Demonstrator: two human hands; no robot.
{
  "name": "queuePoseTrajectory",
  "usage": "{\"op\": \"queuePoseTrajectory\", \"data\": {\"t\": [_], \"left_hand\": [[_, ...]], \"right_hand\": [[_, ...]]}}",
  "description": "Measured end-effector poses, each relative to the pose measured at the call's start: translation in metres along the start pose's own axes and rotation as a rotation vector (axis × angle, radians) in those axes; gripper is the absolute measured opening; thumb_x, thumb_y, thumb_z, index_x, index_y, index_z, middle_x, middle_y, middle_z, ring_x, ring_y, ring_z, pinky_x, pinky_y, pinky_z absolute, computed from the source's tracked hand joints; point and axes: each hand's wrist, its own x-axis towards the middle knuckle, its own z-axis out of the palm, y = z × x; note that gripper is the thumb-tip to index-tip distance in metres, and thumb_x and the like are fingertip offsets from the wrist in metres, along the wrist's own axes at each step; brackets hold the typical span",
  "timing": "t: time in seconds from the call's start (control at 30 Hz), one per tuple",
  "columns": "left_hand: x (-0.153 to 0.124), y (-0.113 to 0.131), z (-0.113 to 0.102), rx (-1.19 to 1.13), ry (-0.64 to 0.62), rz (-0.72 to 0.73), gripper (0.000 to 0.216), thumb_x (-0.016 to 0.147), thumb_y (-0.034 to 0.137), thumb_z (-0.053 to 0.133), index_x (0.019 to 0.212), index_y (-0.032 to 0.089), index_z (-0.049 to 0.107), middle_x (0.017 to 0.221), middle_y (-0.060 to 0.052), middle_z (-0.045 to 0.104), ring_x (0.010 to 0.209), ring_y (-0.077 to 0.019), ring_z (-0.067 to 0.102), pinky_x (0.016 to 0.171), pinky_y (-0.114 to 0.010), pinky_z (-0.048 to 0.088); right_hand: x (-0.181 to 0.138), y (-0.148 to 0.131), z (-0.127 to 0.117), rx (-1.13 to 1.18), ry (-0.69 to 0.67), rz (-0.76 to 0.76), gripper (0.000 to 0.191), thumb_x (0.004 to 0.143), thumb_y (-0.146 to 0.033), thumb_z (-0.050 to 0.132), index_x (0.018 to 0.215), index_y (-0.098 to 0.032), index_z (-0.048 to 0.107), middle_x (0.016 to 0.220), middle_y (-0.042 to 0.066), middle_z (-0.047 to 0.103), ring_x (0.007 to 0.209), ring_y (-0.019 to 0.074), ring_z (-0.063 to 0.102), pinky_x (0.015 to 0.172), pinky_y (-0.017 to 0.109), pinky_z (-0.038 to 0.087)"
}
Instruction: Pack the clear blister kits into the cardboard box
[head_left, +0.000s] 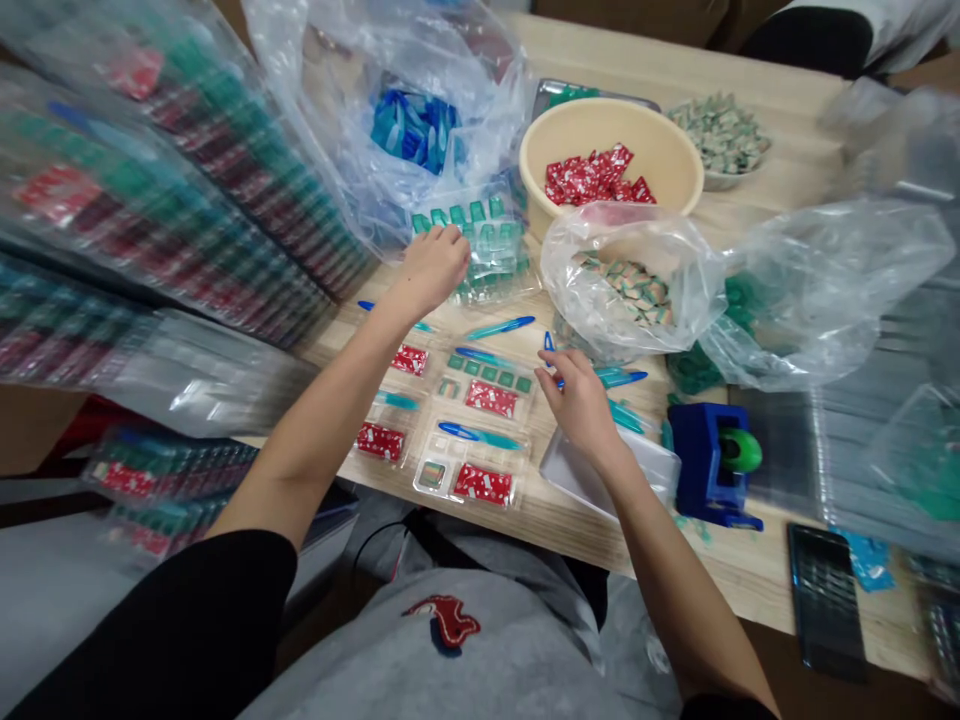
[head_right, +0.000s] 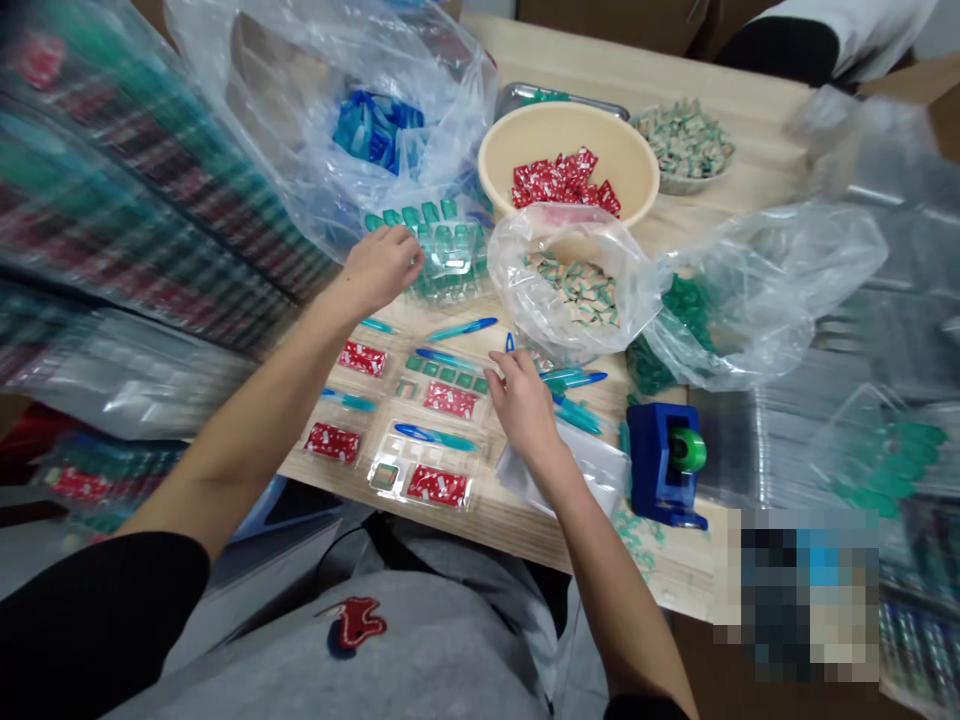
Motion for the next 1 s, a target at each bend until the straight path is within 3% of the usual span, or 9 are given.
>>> {"op": "queuePoseTrajectory", "data": {"t": [0.13, 0.23, 0.4, 0.5, 0.57, 0.67, 0.77, 0.87, 1.0], "left_hand": [[0.004, 0.006, -0.013, 0.048, -0.099, 0.059, 0.019, 0.090, 0.014, 0.042, 0.101, 0.012, 0.058, 0.123, -0.014, 0.054, 0.126, -0.0314, 0.041, 0.103, -0.048, 0.032], [0.010, 0.010, -0.029, 0.055, -0.077, 0.023, 0.021, 0.090, 0.014, 0.040, 0.105, 0.013, 0.054, 0.130, -0.015, 0.049, 0.127, -0.0314, 0.038, 0.104, -0.049, 0.029], [-0.002, 0.003, -0.047, -0.139, 0.123, -0.062, 0.006, 0.092, 0.018, 0.045, 0.097, 0.020, 0.046, 0.127, -0.006, 0.052, 0.119, -0.0201, 0.043, 0.108, -0.047, 0.028], [-0.040, 0.011, -0.054, -0.448, 0.376, -0.021, 0.009, 0.094, 0.028, 0.047, 0.088, 0.024, 0.042, 0.117, -0.001, 0.057, 0.118, -0.0160, 0.049, 0.109, -0.045, 0.033], [-0.075, 0.028, -0.058, -0.693, 0.534, -0.024, 0.010, 0.095, 0.034, 0.044, 0.093, 0.025, 0.041, 0.109, -0.003, 0.061, 0.113, -0.0169, 0.056, 0.101, -0.045, 0.043], [-0.125, 0.060, -0.064, -1.046, 0.400, -0.179, 0.020, 0.092, 0.038, 0.048, 0.108, 0.027, 0.040, 0.105, -0.003, 0.064, 0.098, -0.0174, 0.065, 0.085, -0.041, 0.055], [-0.157, 0.078, -0.063, -1.287, 0.259, -0.291, 0.044, 0.085, 0.035, 0.058, 0.123, 0.031, 0.037, 0.110, -0.003, 0.065, 0.090, -0.0176, 0.068, 0.078, -0.038, 0.059], [-0.176, 0.075, -0.060, -1.427, 0.270, -0.405, 0.051, 0.080, 0.031, 0.062, 0.125, 0.033, 0.039, 0.116, -0.004, 0.064, 0.088, -0.0169, 0.068, 0.076, -0.036, 0.058], [-0.202, 0.062, -0.053, -1.408, 0.262, -0.550, 0.040, 0.079, 0.030, 0.061, 0.116, 0.027, 0.048, 0.097, -0.003, 0.068, 0.077, -0.0154, 0.067, 0.066, -0.030, 0.056]], "right_hand": [[0.000, 0.001, 0.000, 0.040, 0.021, -0.022, 0.022, 0.091, -0.022, 0.049, 0.104, -0.016, 0.065, 0.097, 0.010, 0.064, 0.071, 0.0178, 0.061, 0.073, 0.034, 0.051], [0.002, -0.002, -0.001, 0.085, 0.040, -0.051, 0.023, 0.090, -0.023, 0.048, 0.103, -0.014, 0.066, 0.094, 0.010, 0.064, 0.073, 0.0177, 0.061, 0.073, 0.032, 0.050], [0.010, -0.010, -0.004, 0.149, 0.016, 0.003, 0.024, 0.090, -0.023, 0.048, 0.103, -0.014, 0.066, 0.090, 0.008, 0.064, 0.072, 0.0153, 0.059, 0.075, 0.031, 0.050], [0.019, -0.018, -0.005, 0.304, -0.030, 0.057, 0.032, 0.091, -0.028, 0.047, 0.116, -0.015, 0.061, 0.102, 0.010, 0.063, 0.078, 0.0150, 0.061, 0.076, 0.031, 0.051], [0.024, -0.026, -0.007, 0.473, -0.088, 0.077, 0.041, 0.092, -0.035, 0.047, 0.130, -0.020, 0.051, 0.120, 0.011, 0.058, 0.089, 0.0151, 0.062, 0.078, 0.031, 0.053], [0.025, -0.039, -0.013, 0.678, -0.194, 0.082, 0.054, 0.092, -0.044, 0.045, 0.142, -0.026, 0.035, 0.133, 0.010, 0.051, 0.098, 0.0153, 0.061, 0.079, 0.031, 0.055], [0.019, -0.046, -0.022, 0.771, -0.262, 0.089, 0.057, 0.088, -0.049, 0.052, 0.139, -0.026, 0.038, 0.117, 0.007, 0.060, 0.087, 0.0151, 0.063, 0.071, 0.030, 0.056], [0.011, -0.043, -0.027, 0.792, -0.299, 0.095, 0.052, 0.081, -0.048, 0.063, 0.126, -0.025, 0.052, 0.101, 0.004, 0.064, 0.080, 0.0151, 0.063, 0.068, 0.029, 0.055], [-0.001, -0.030, -0.026, 0.743, -0.464, 0.079, 0.047, 0.078, -0.045, 0.066, 0.118, -0.022, 0.058, 0.092, 0.002, 0.067, 0.074, 0.0131, 0.062, 0.067, 0.028, 0.053]]}}
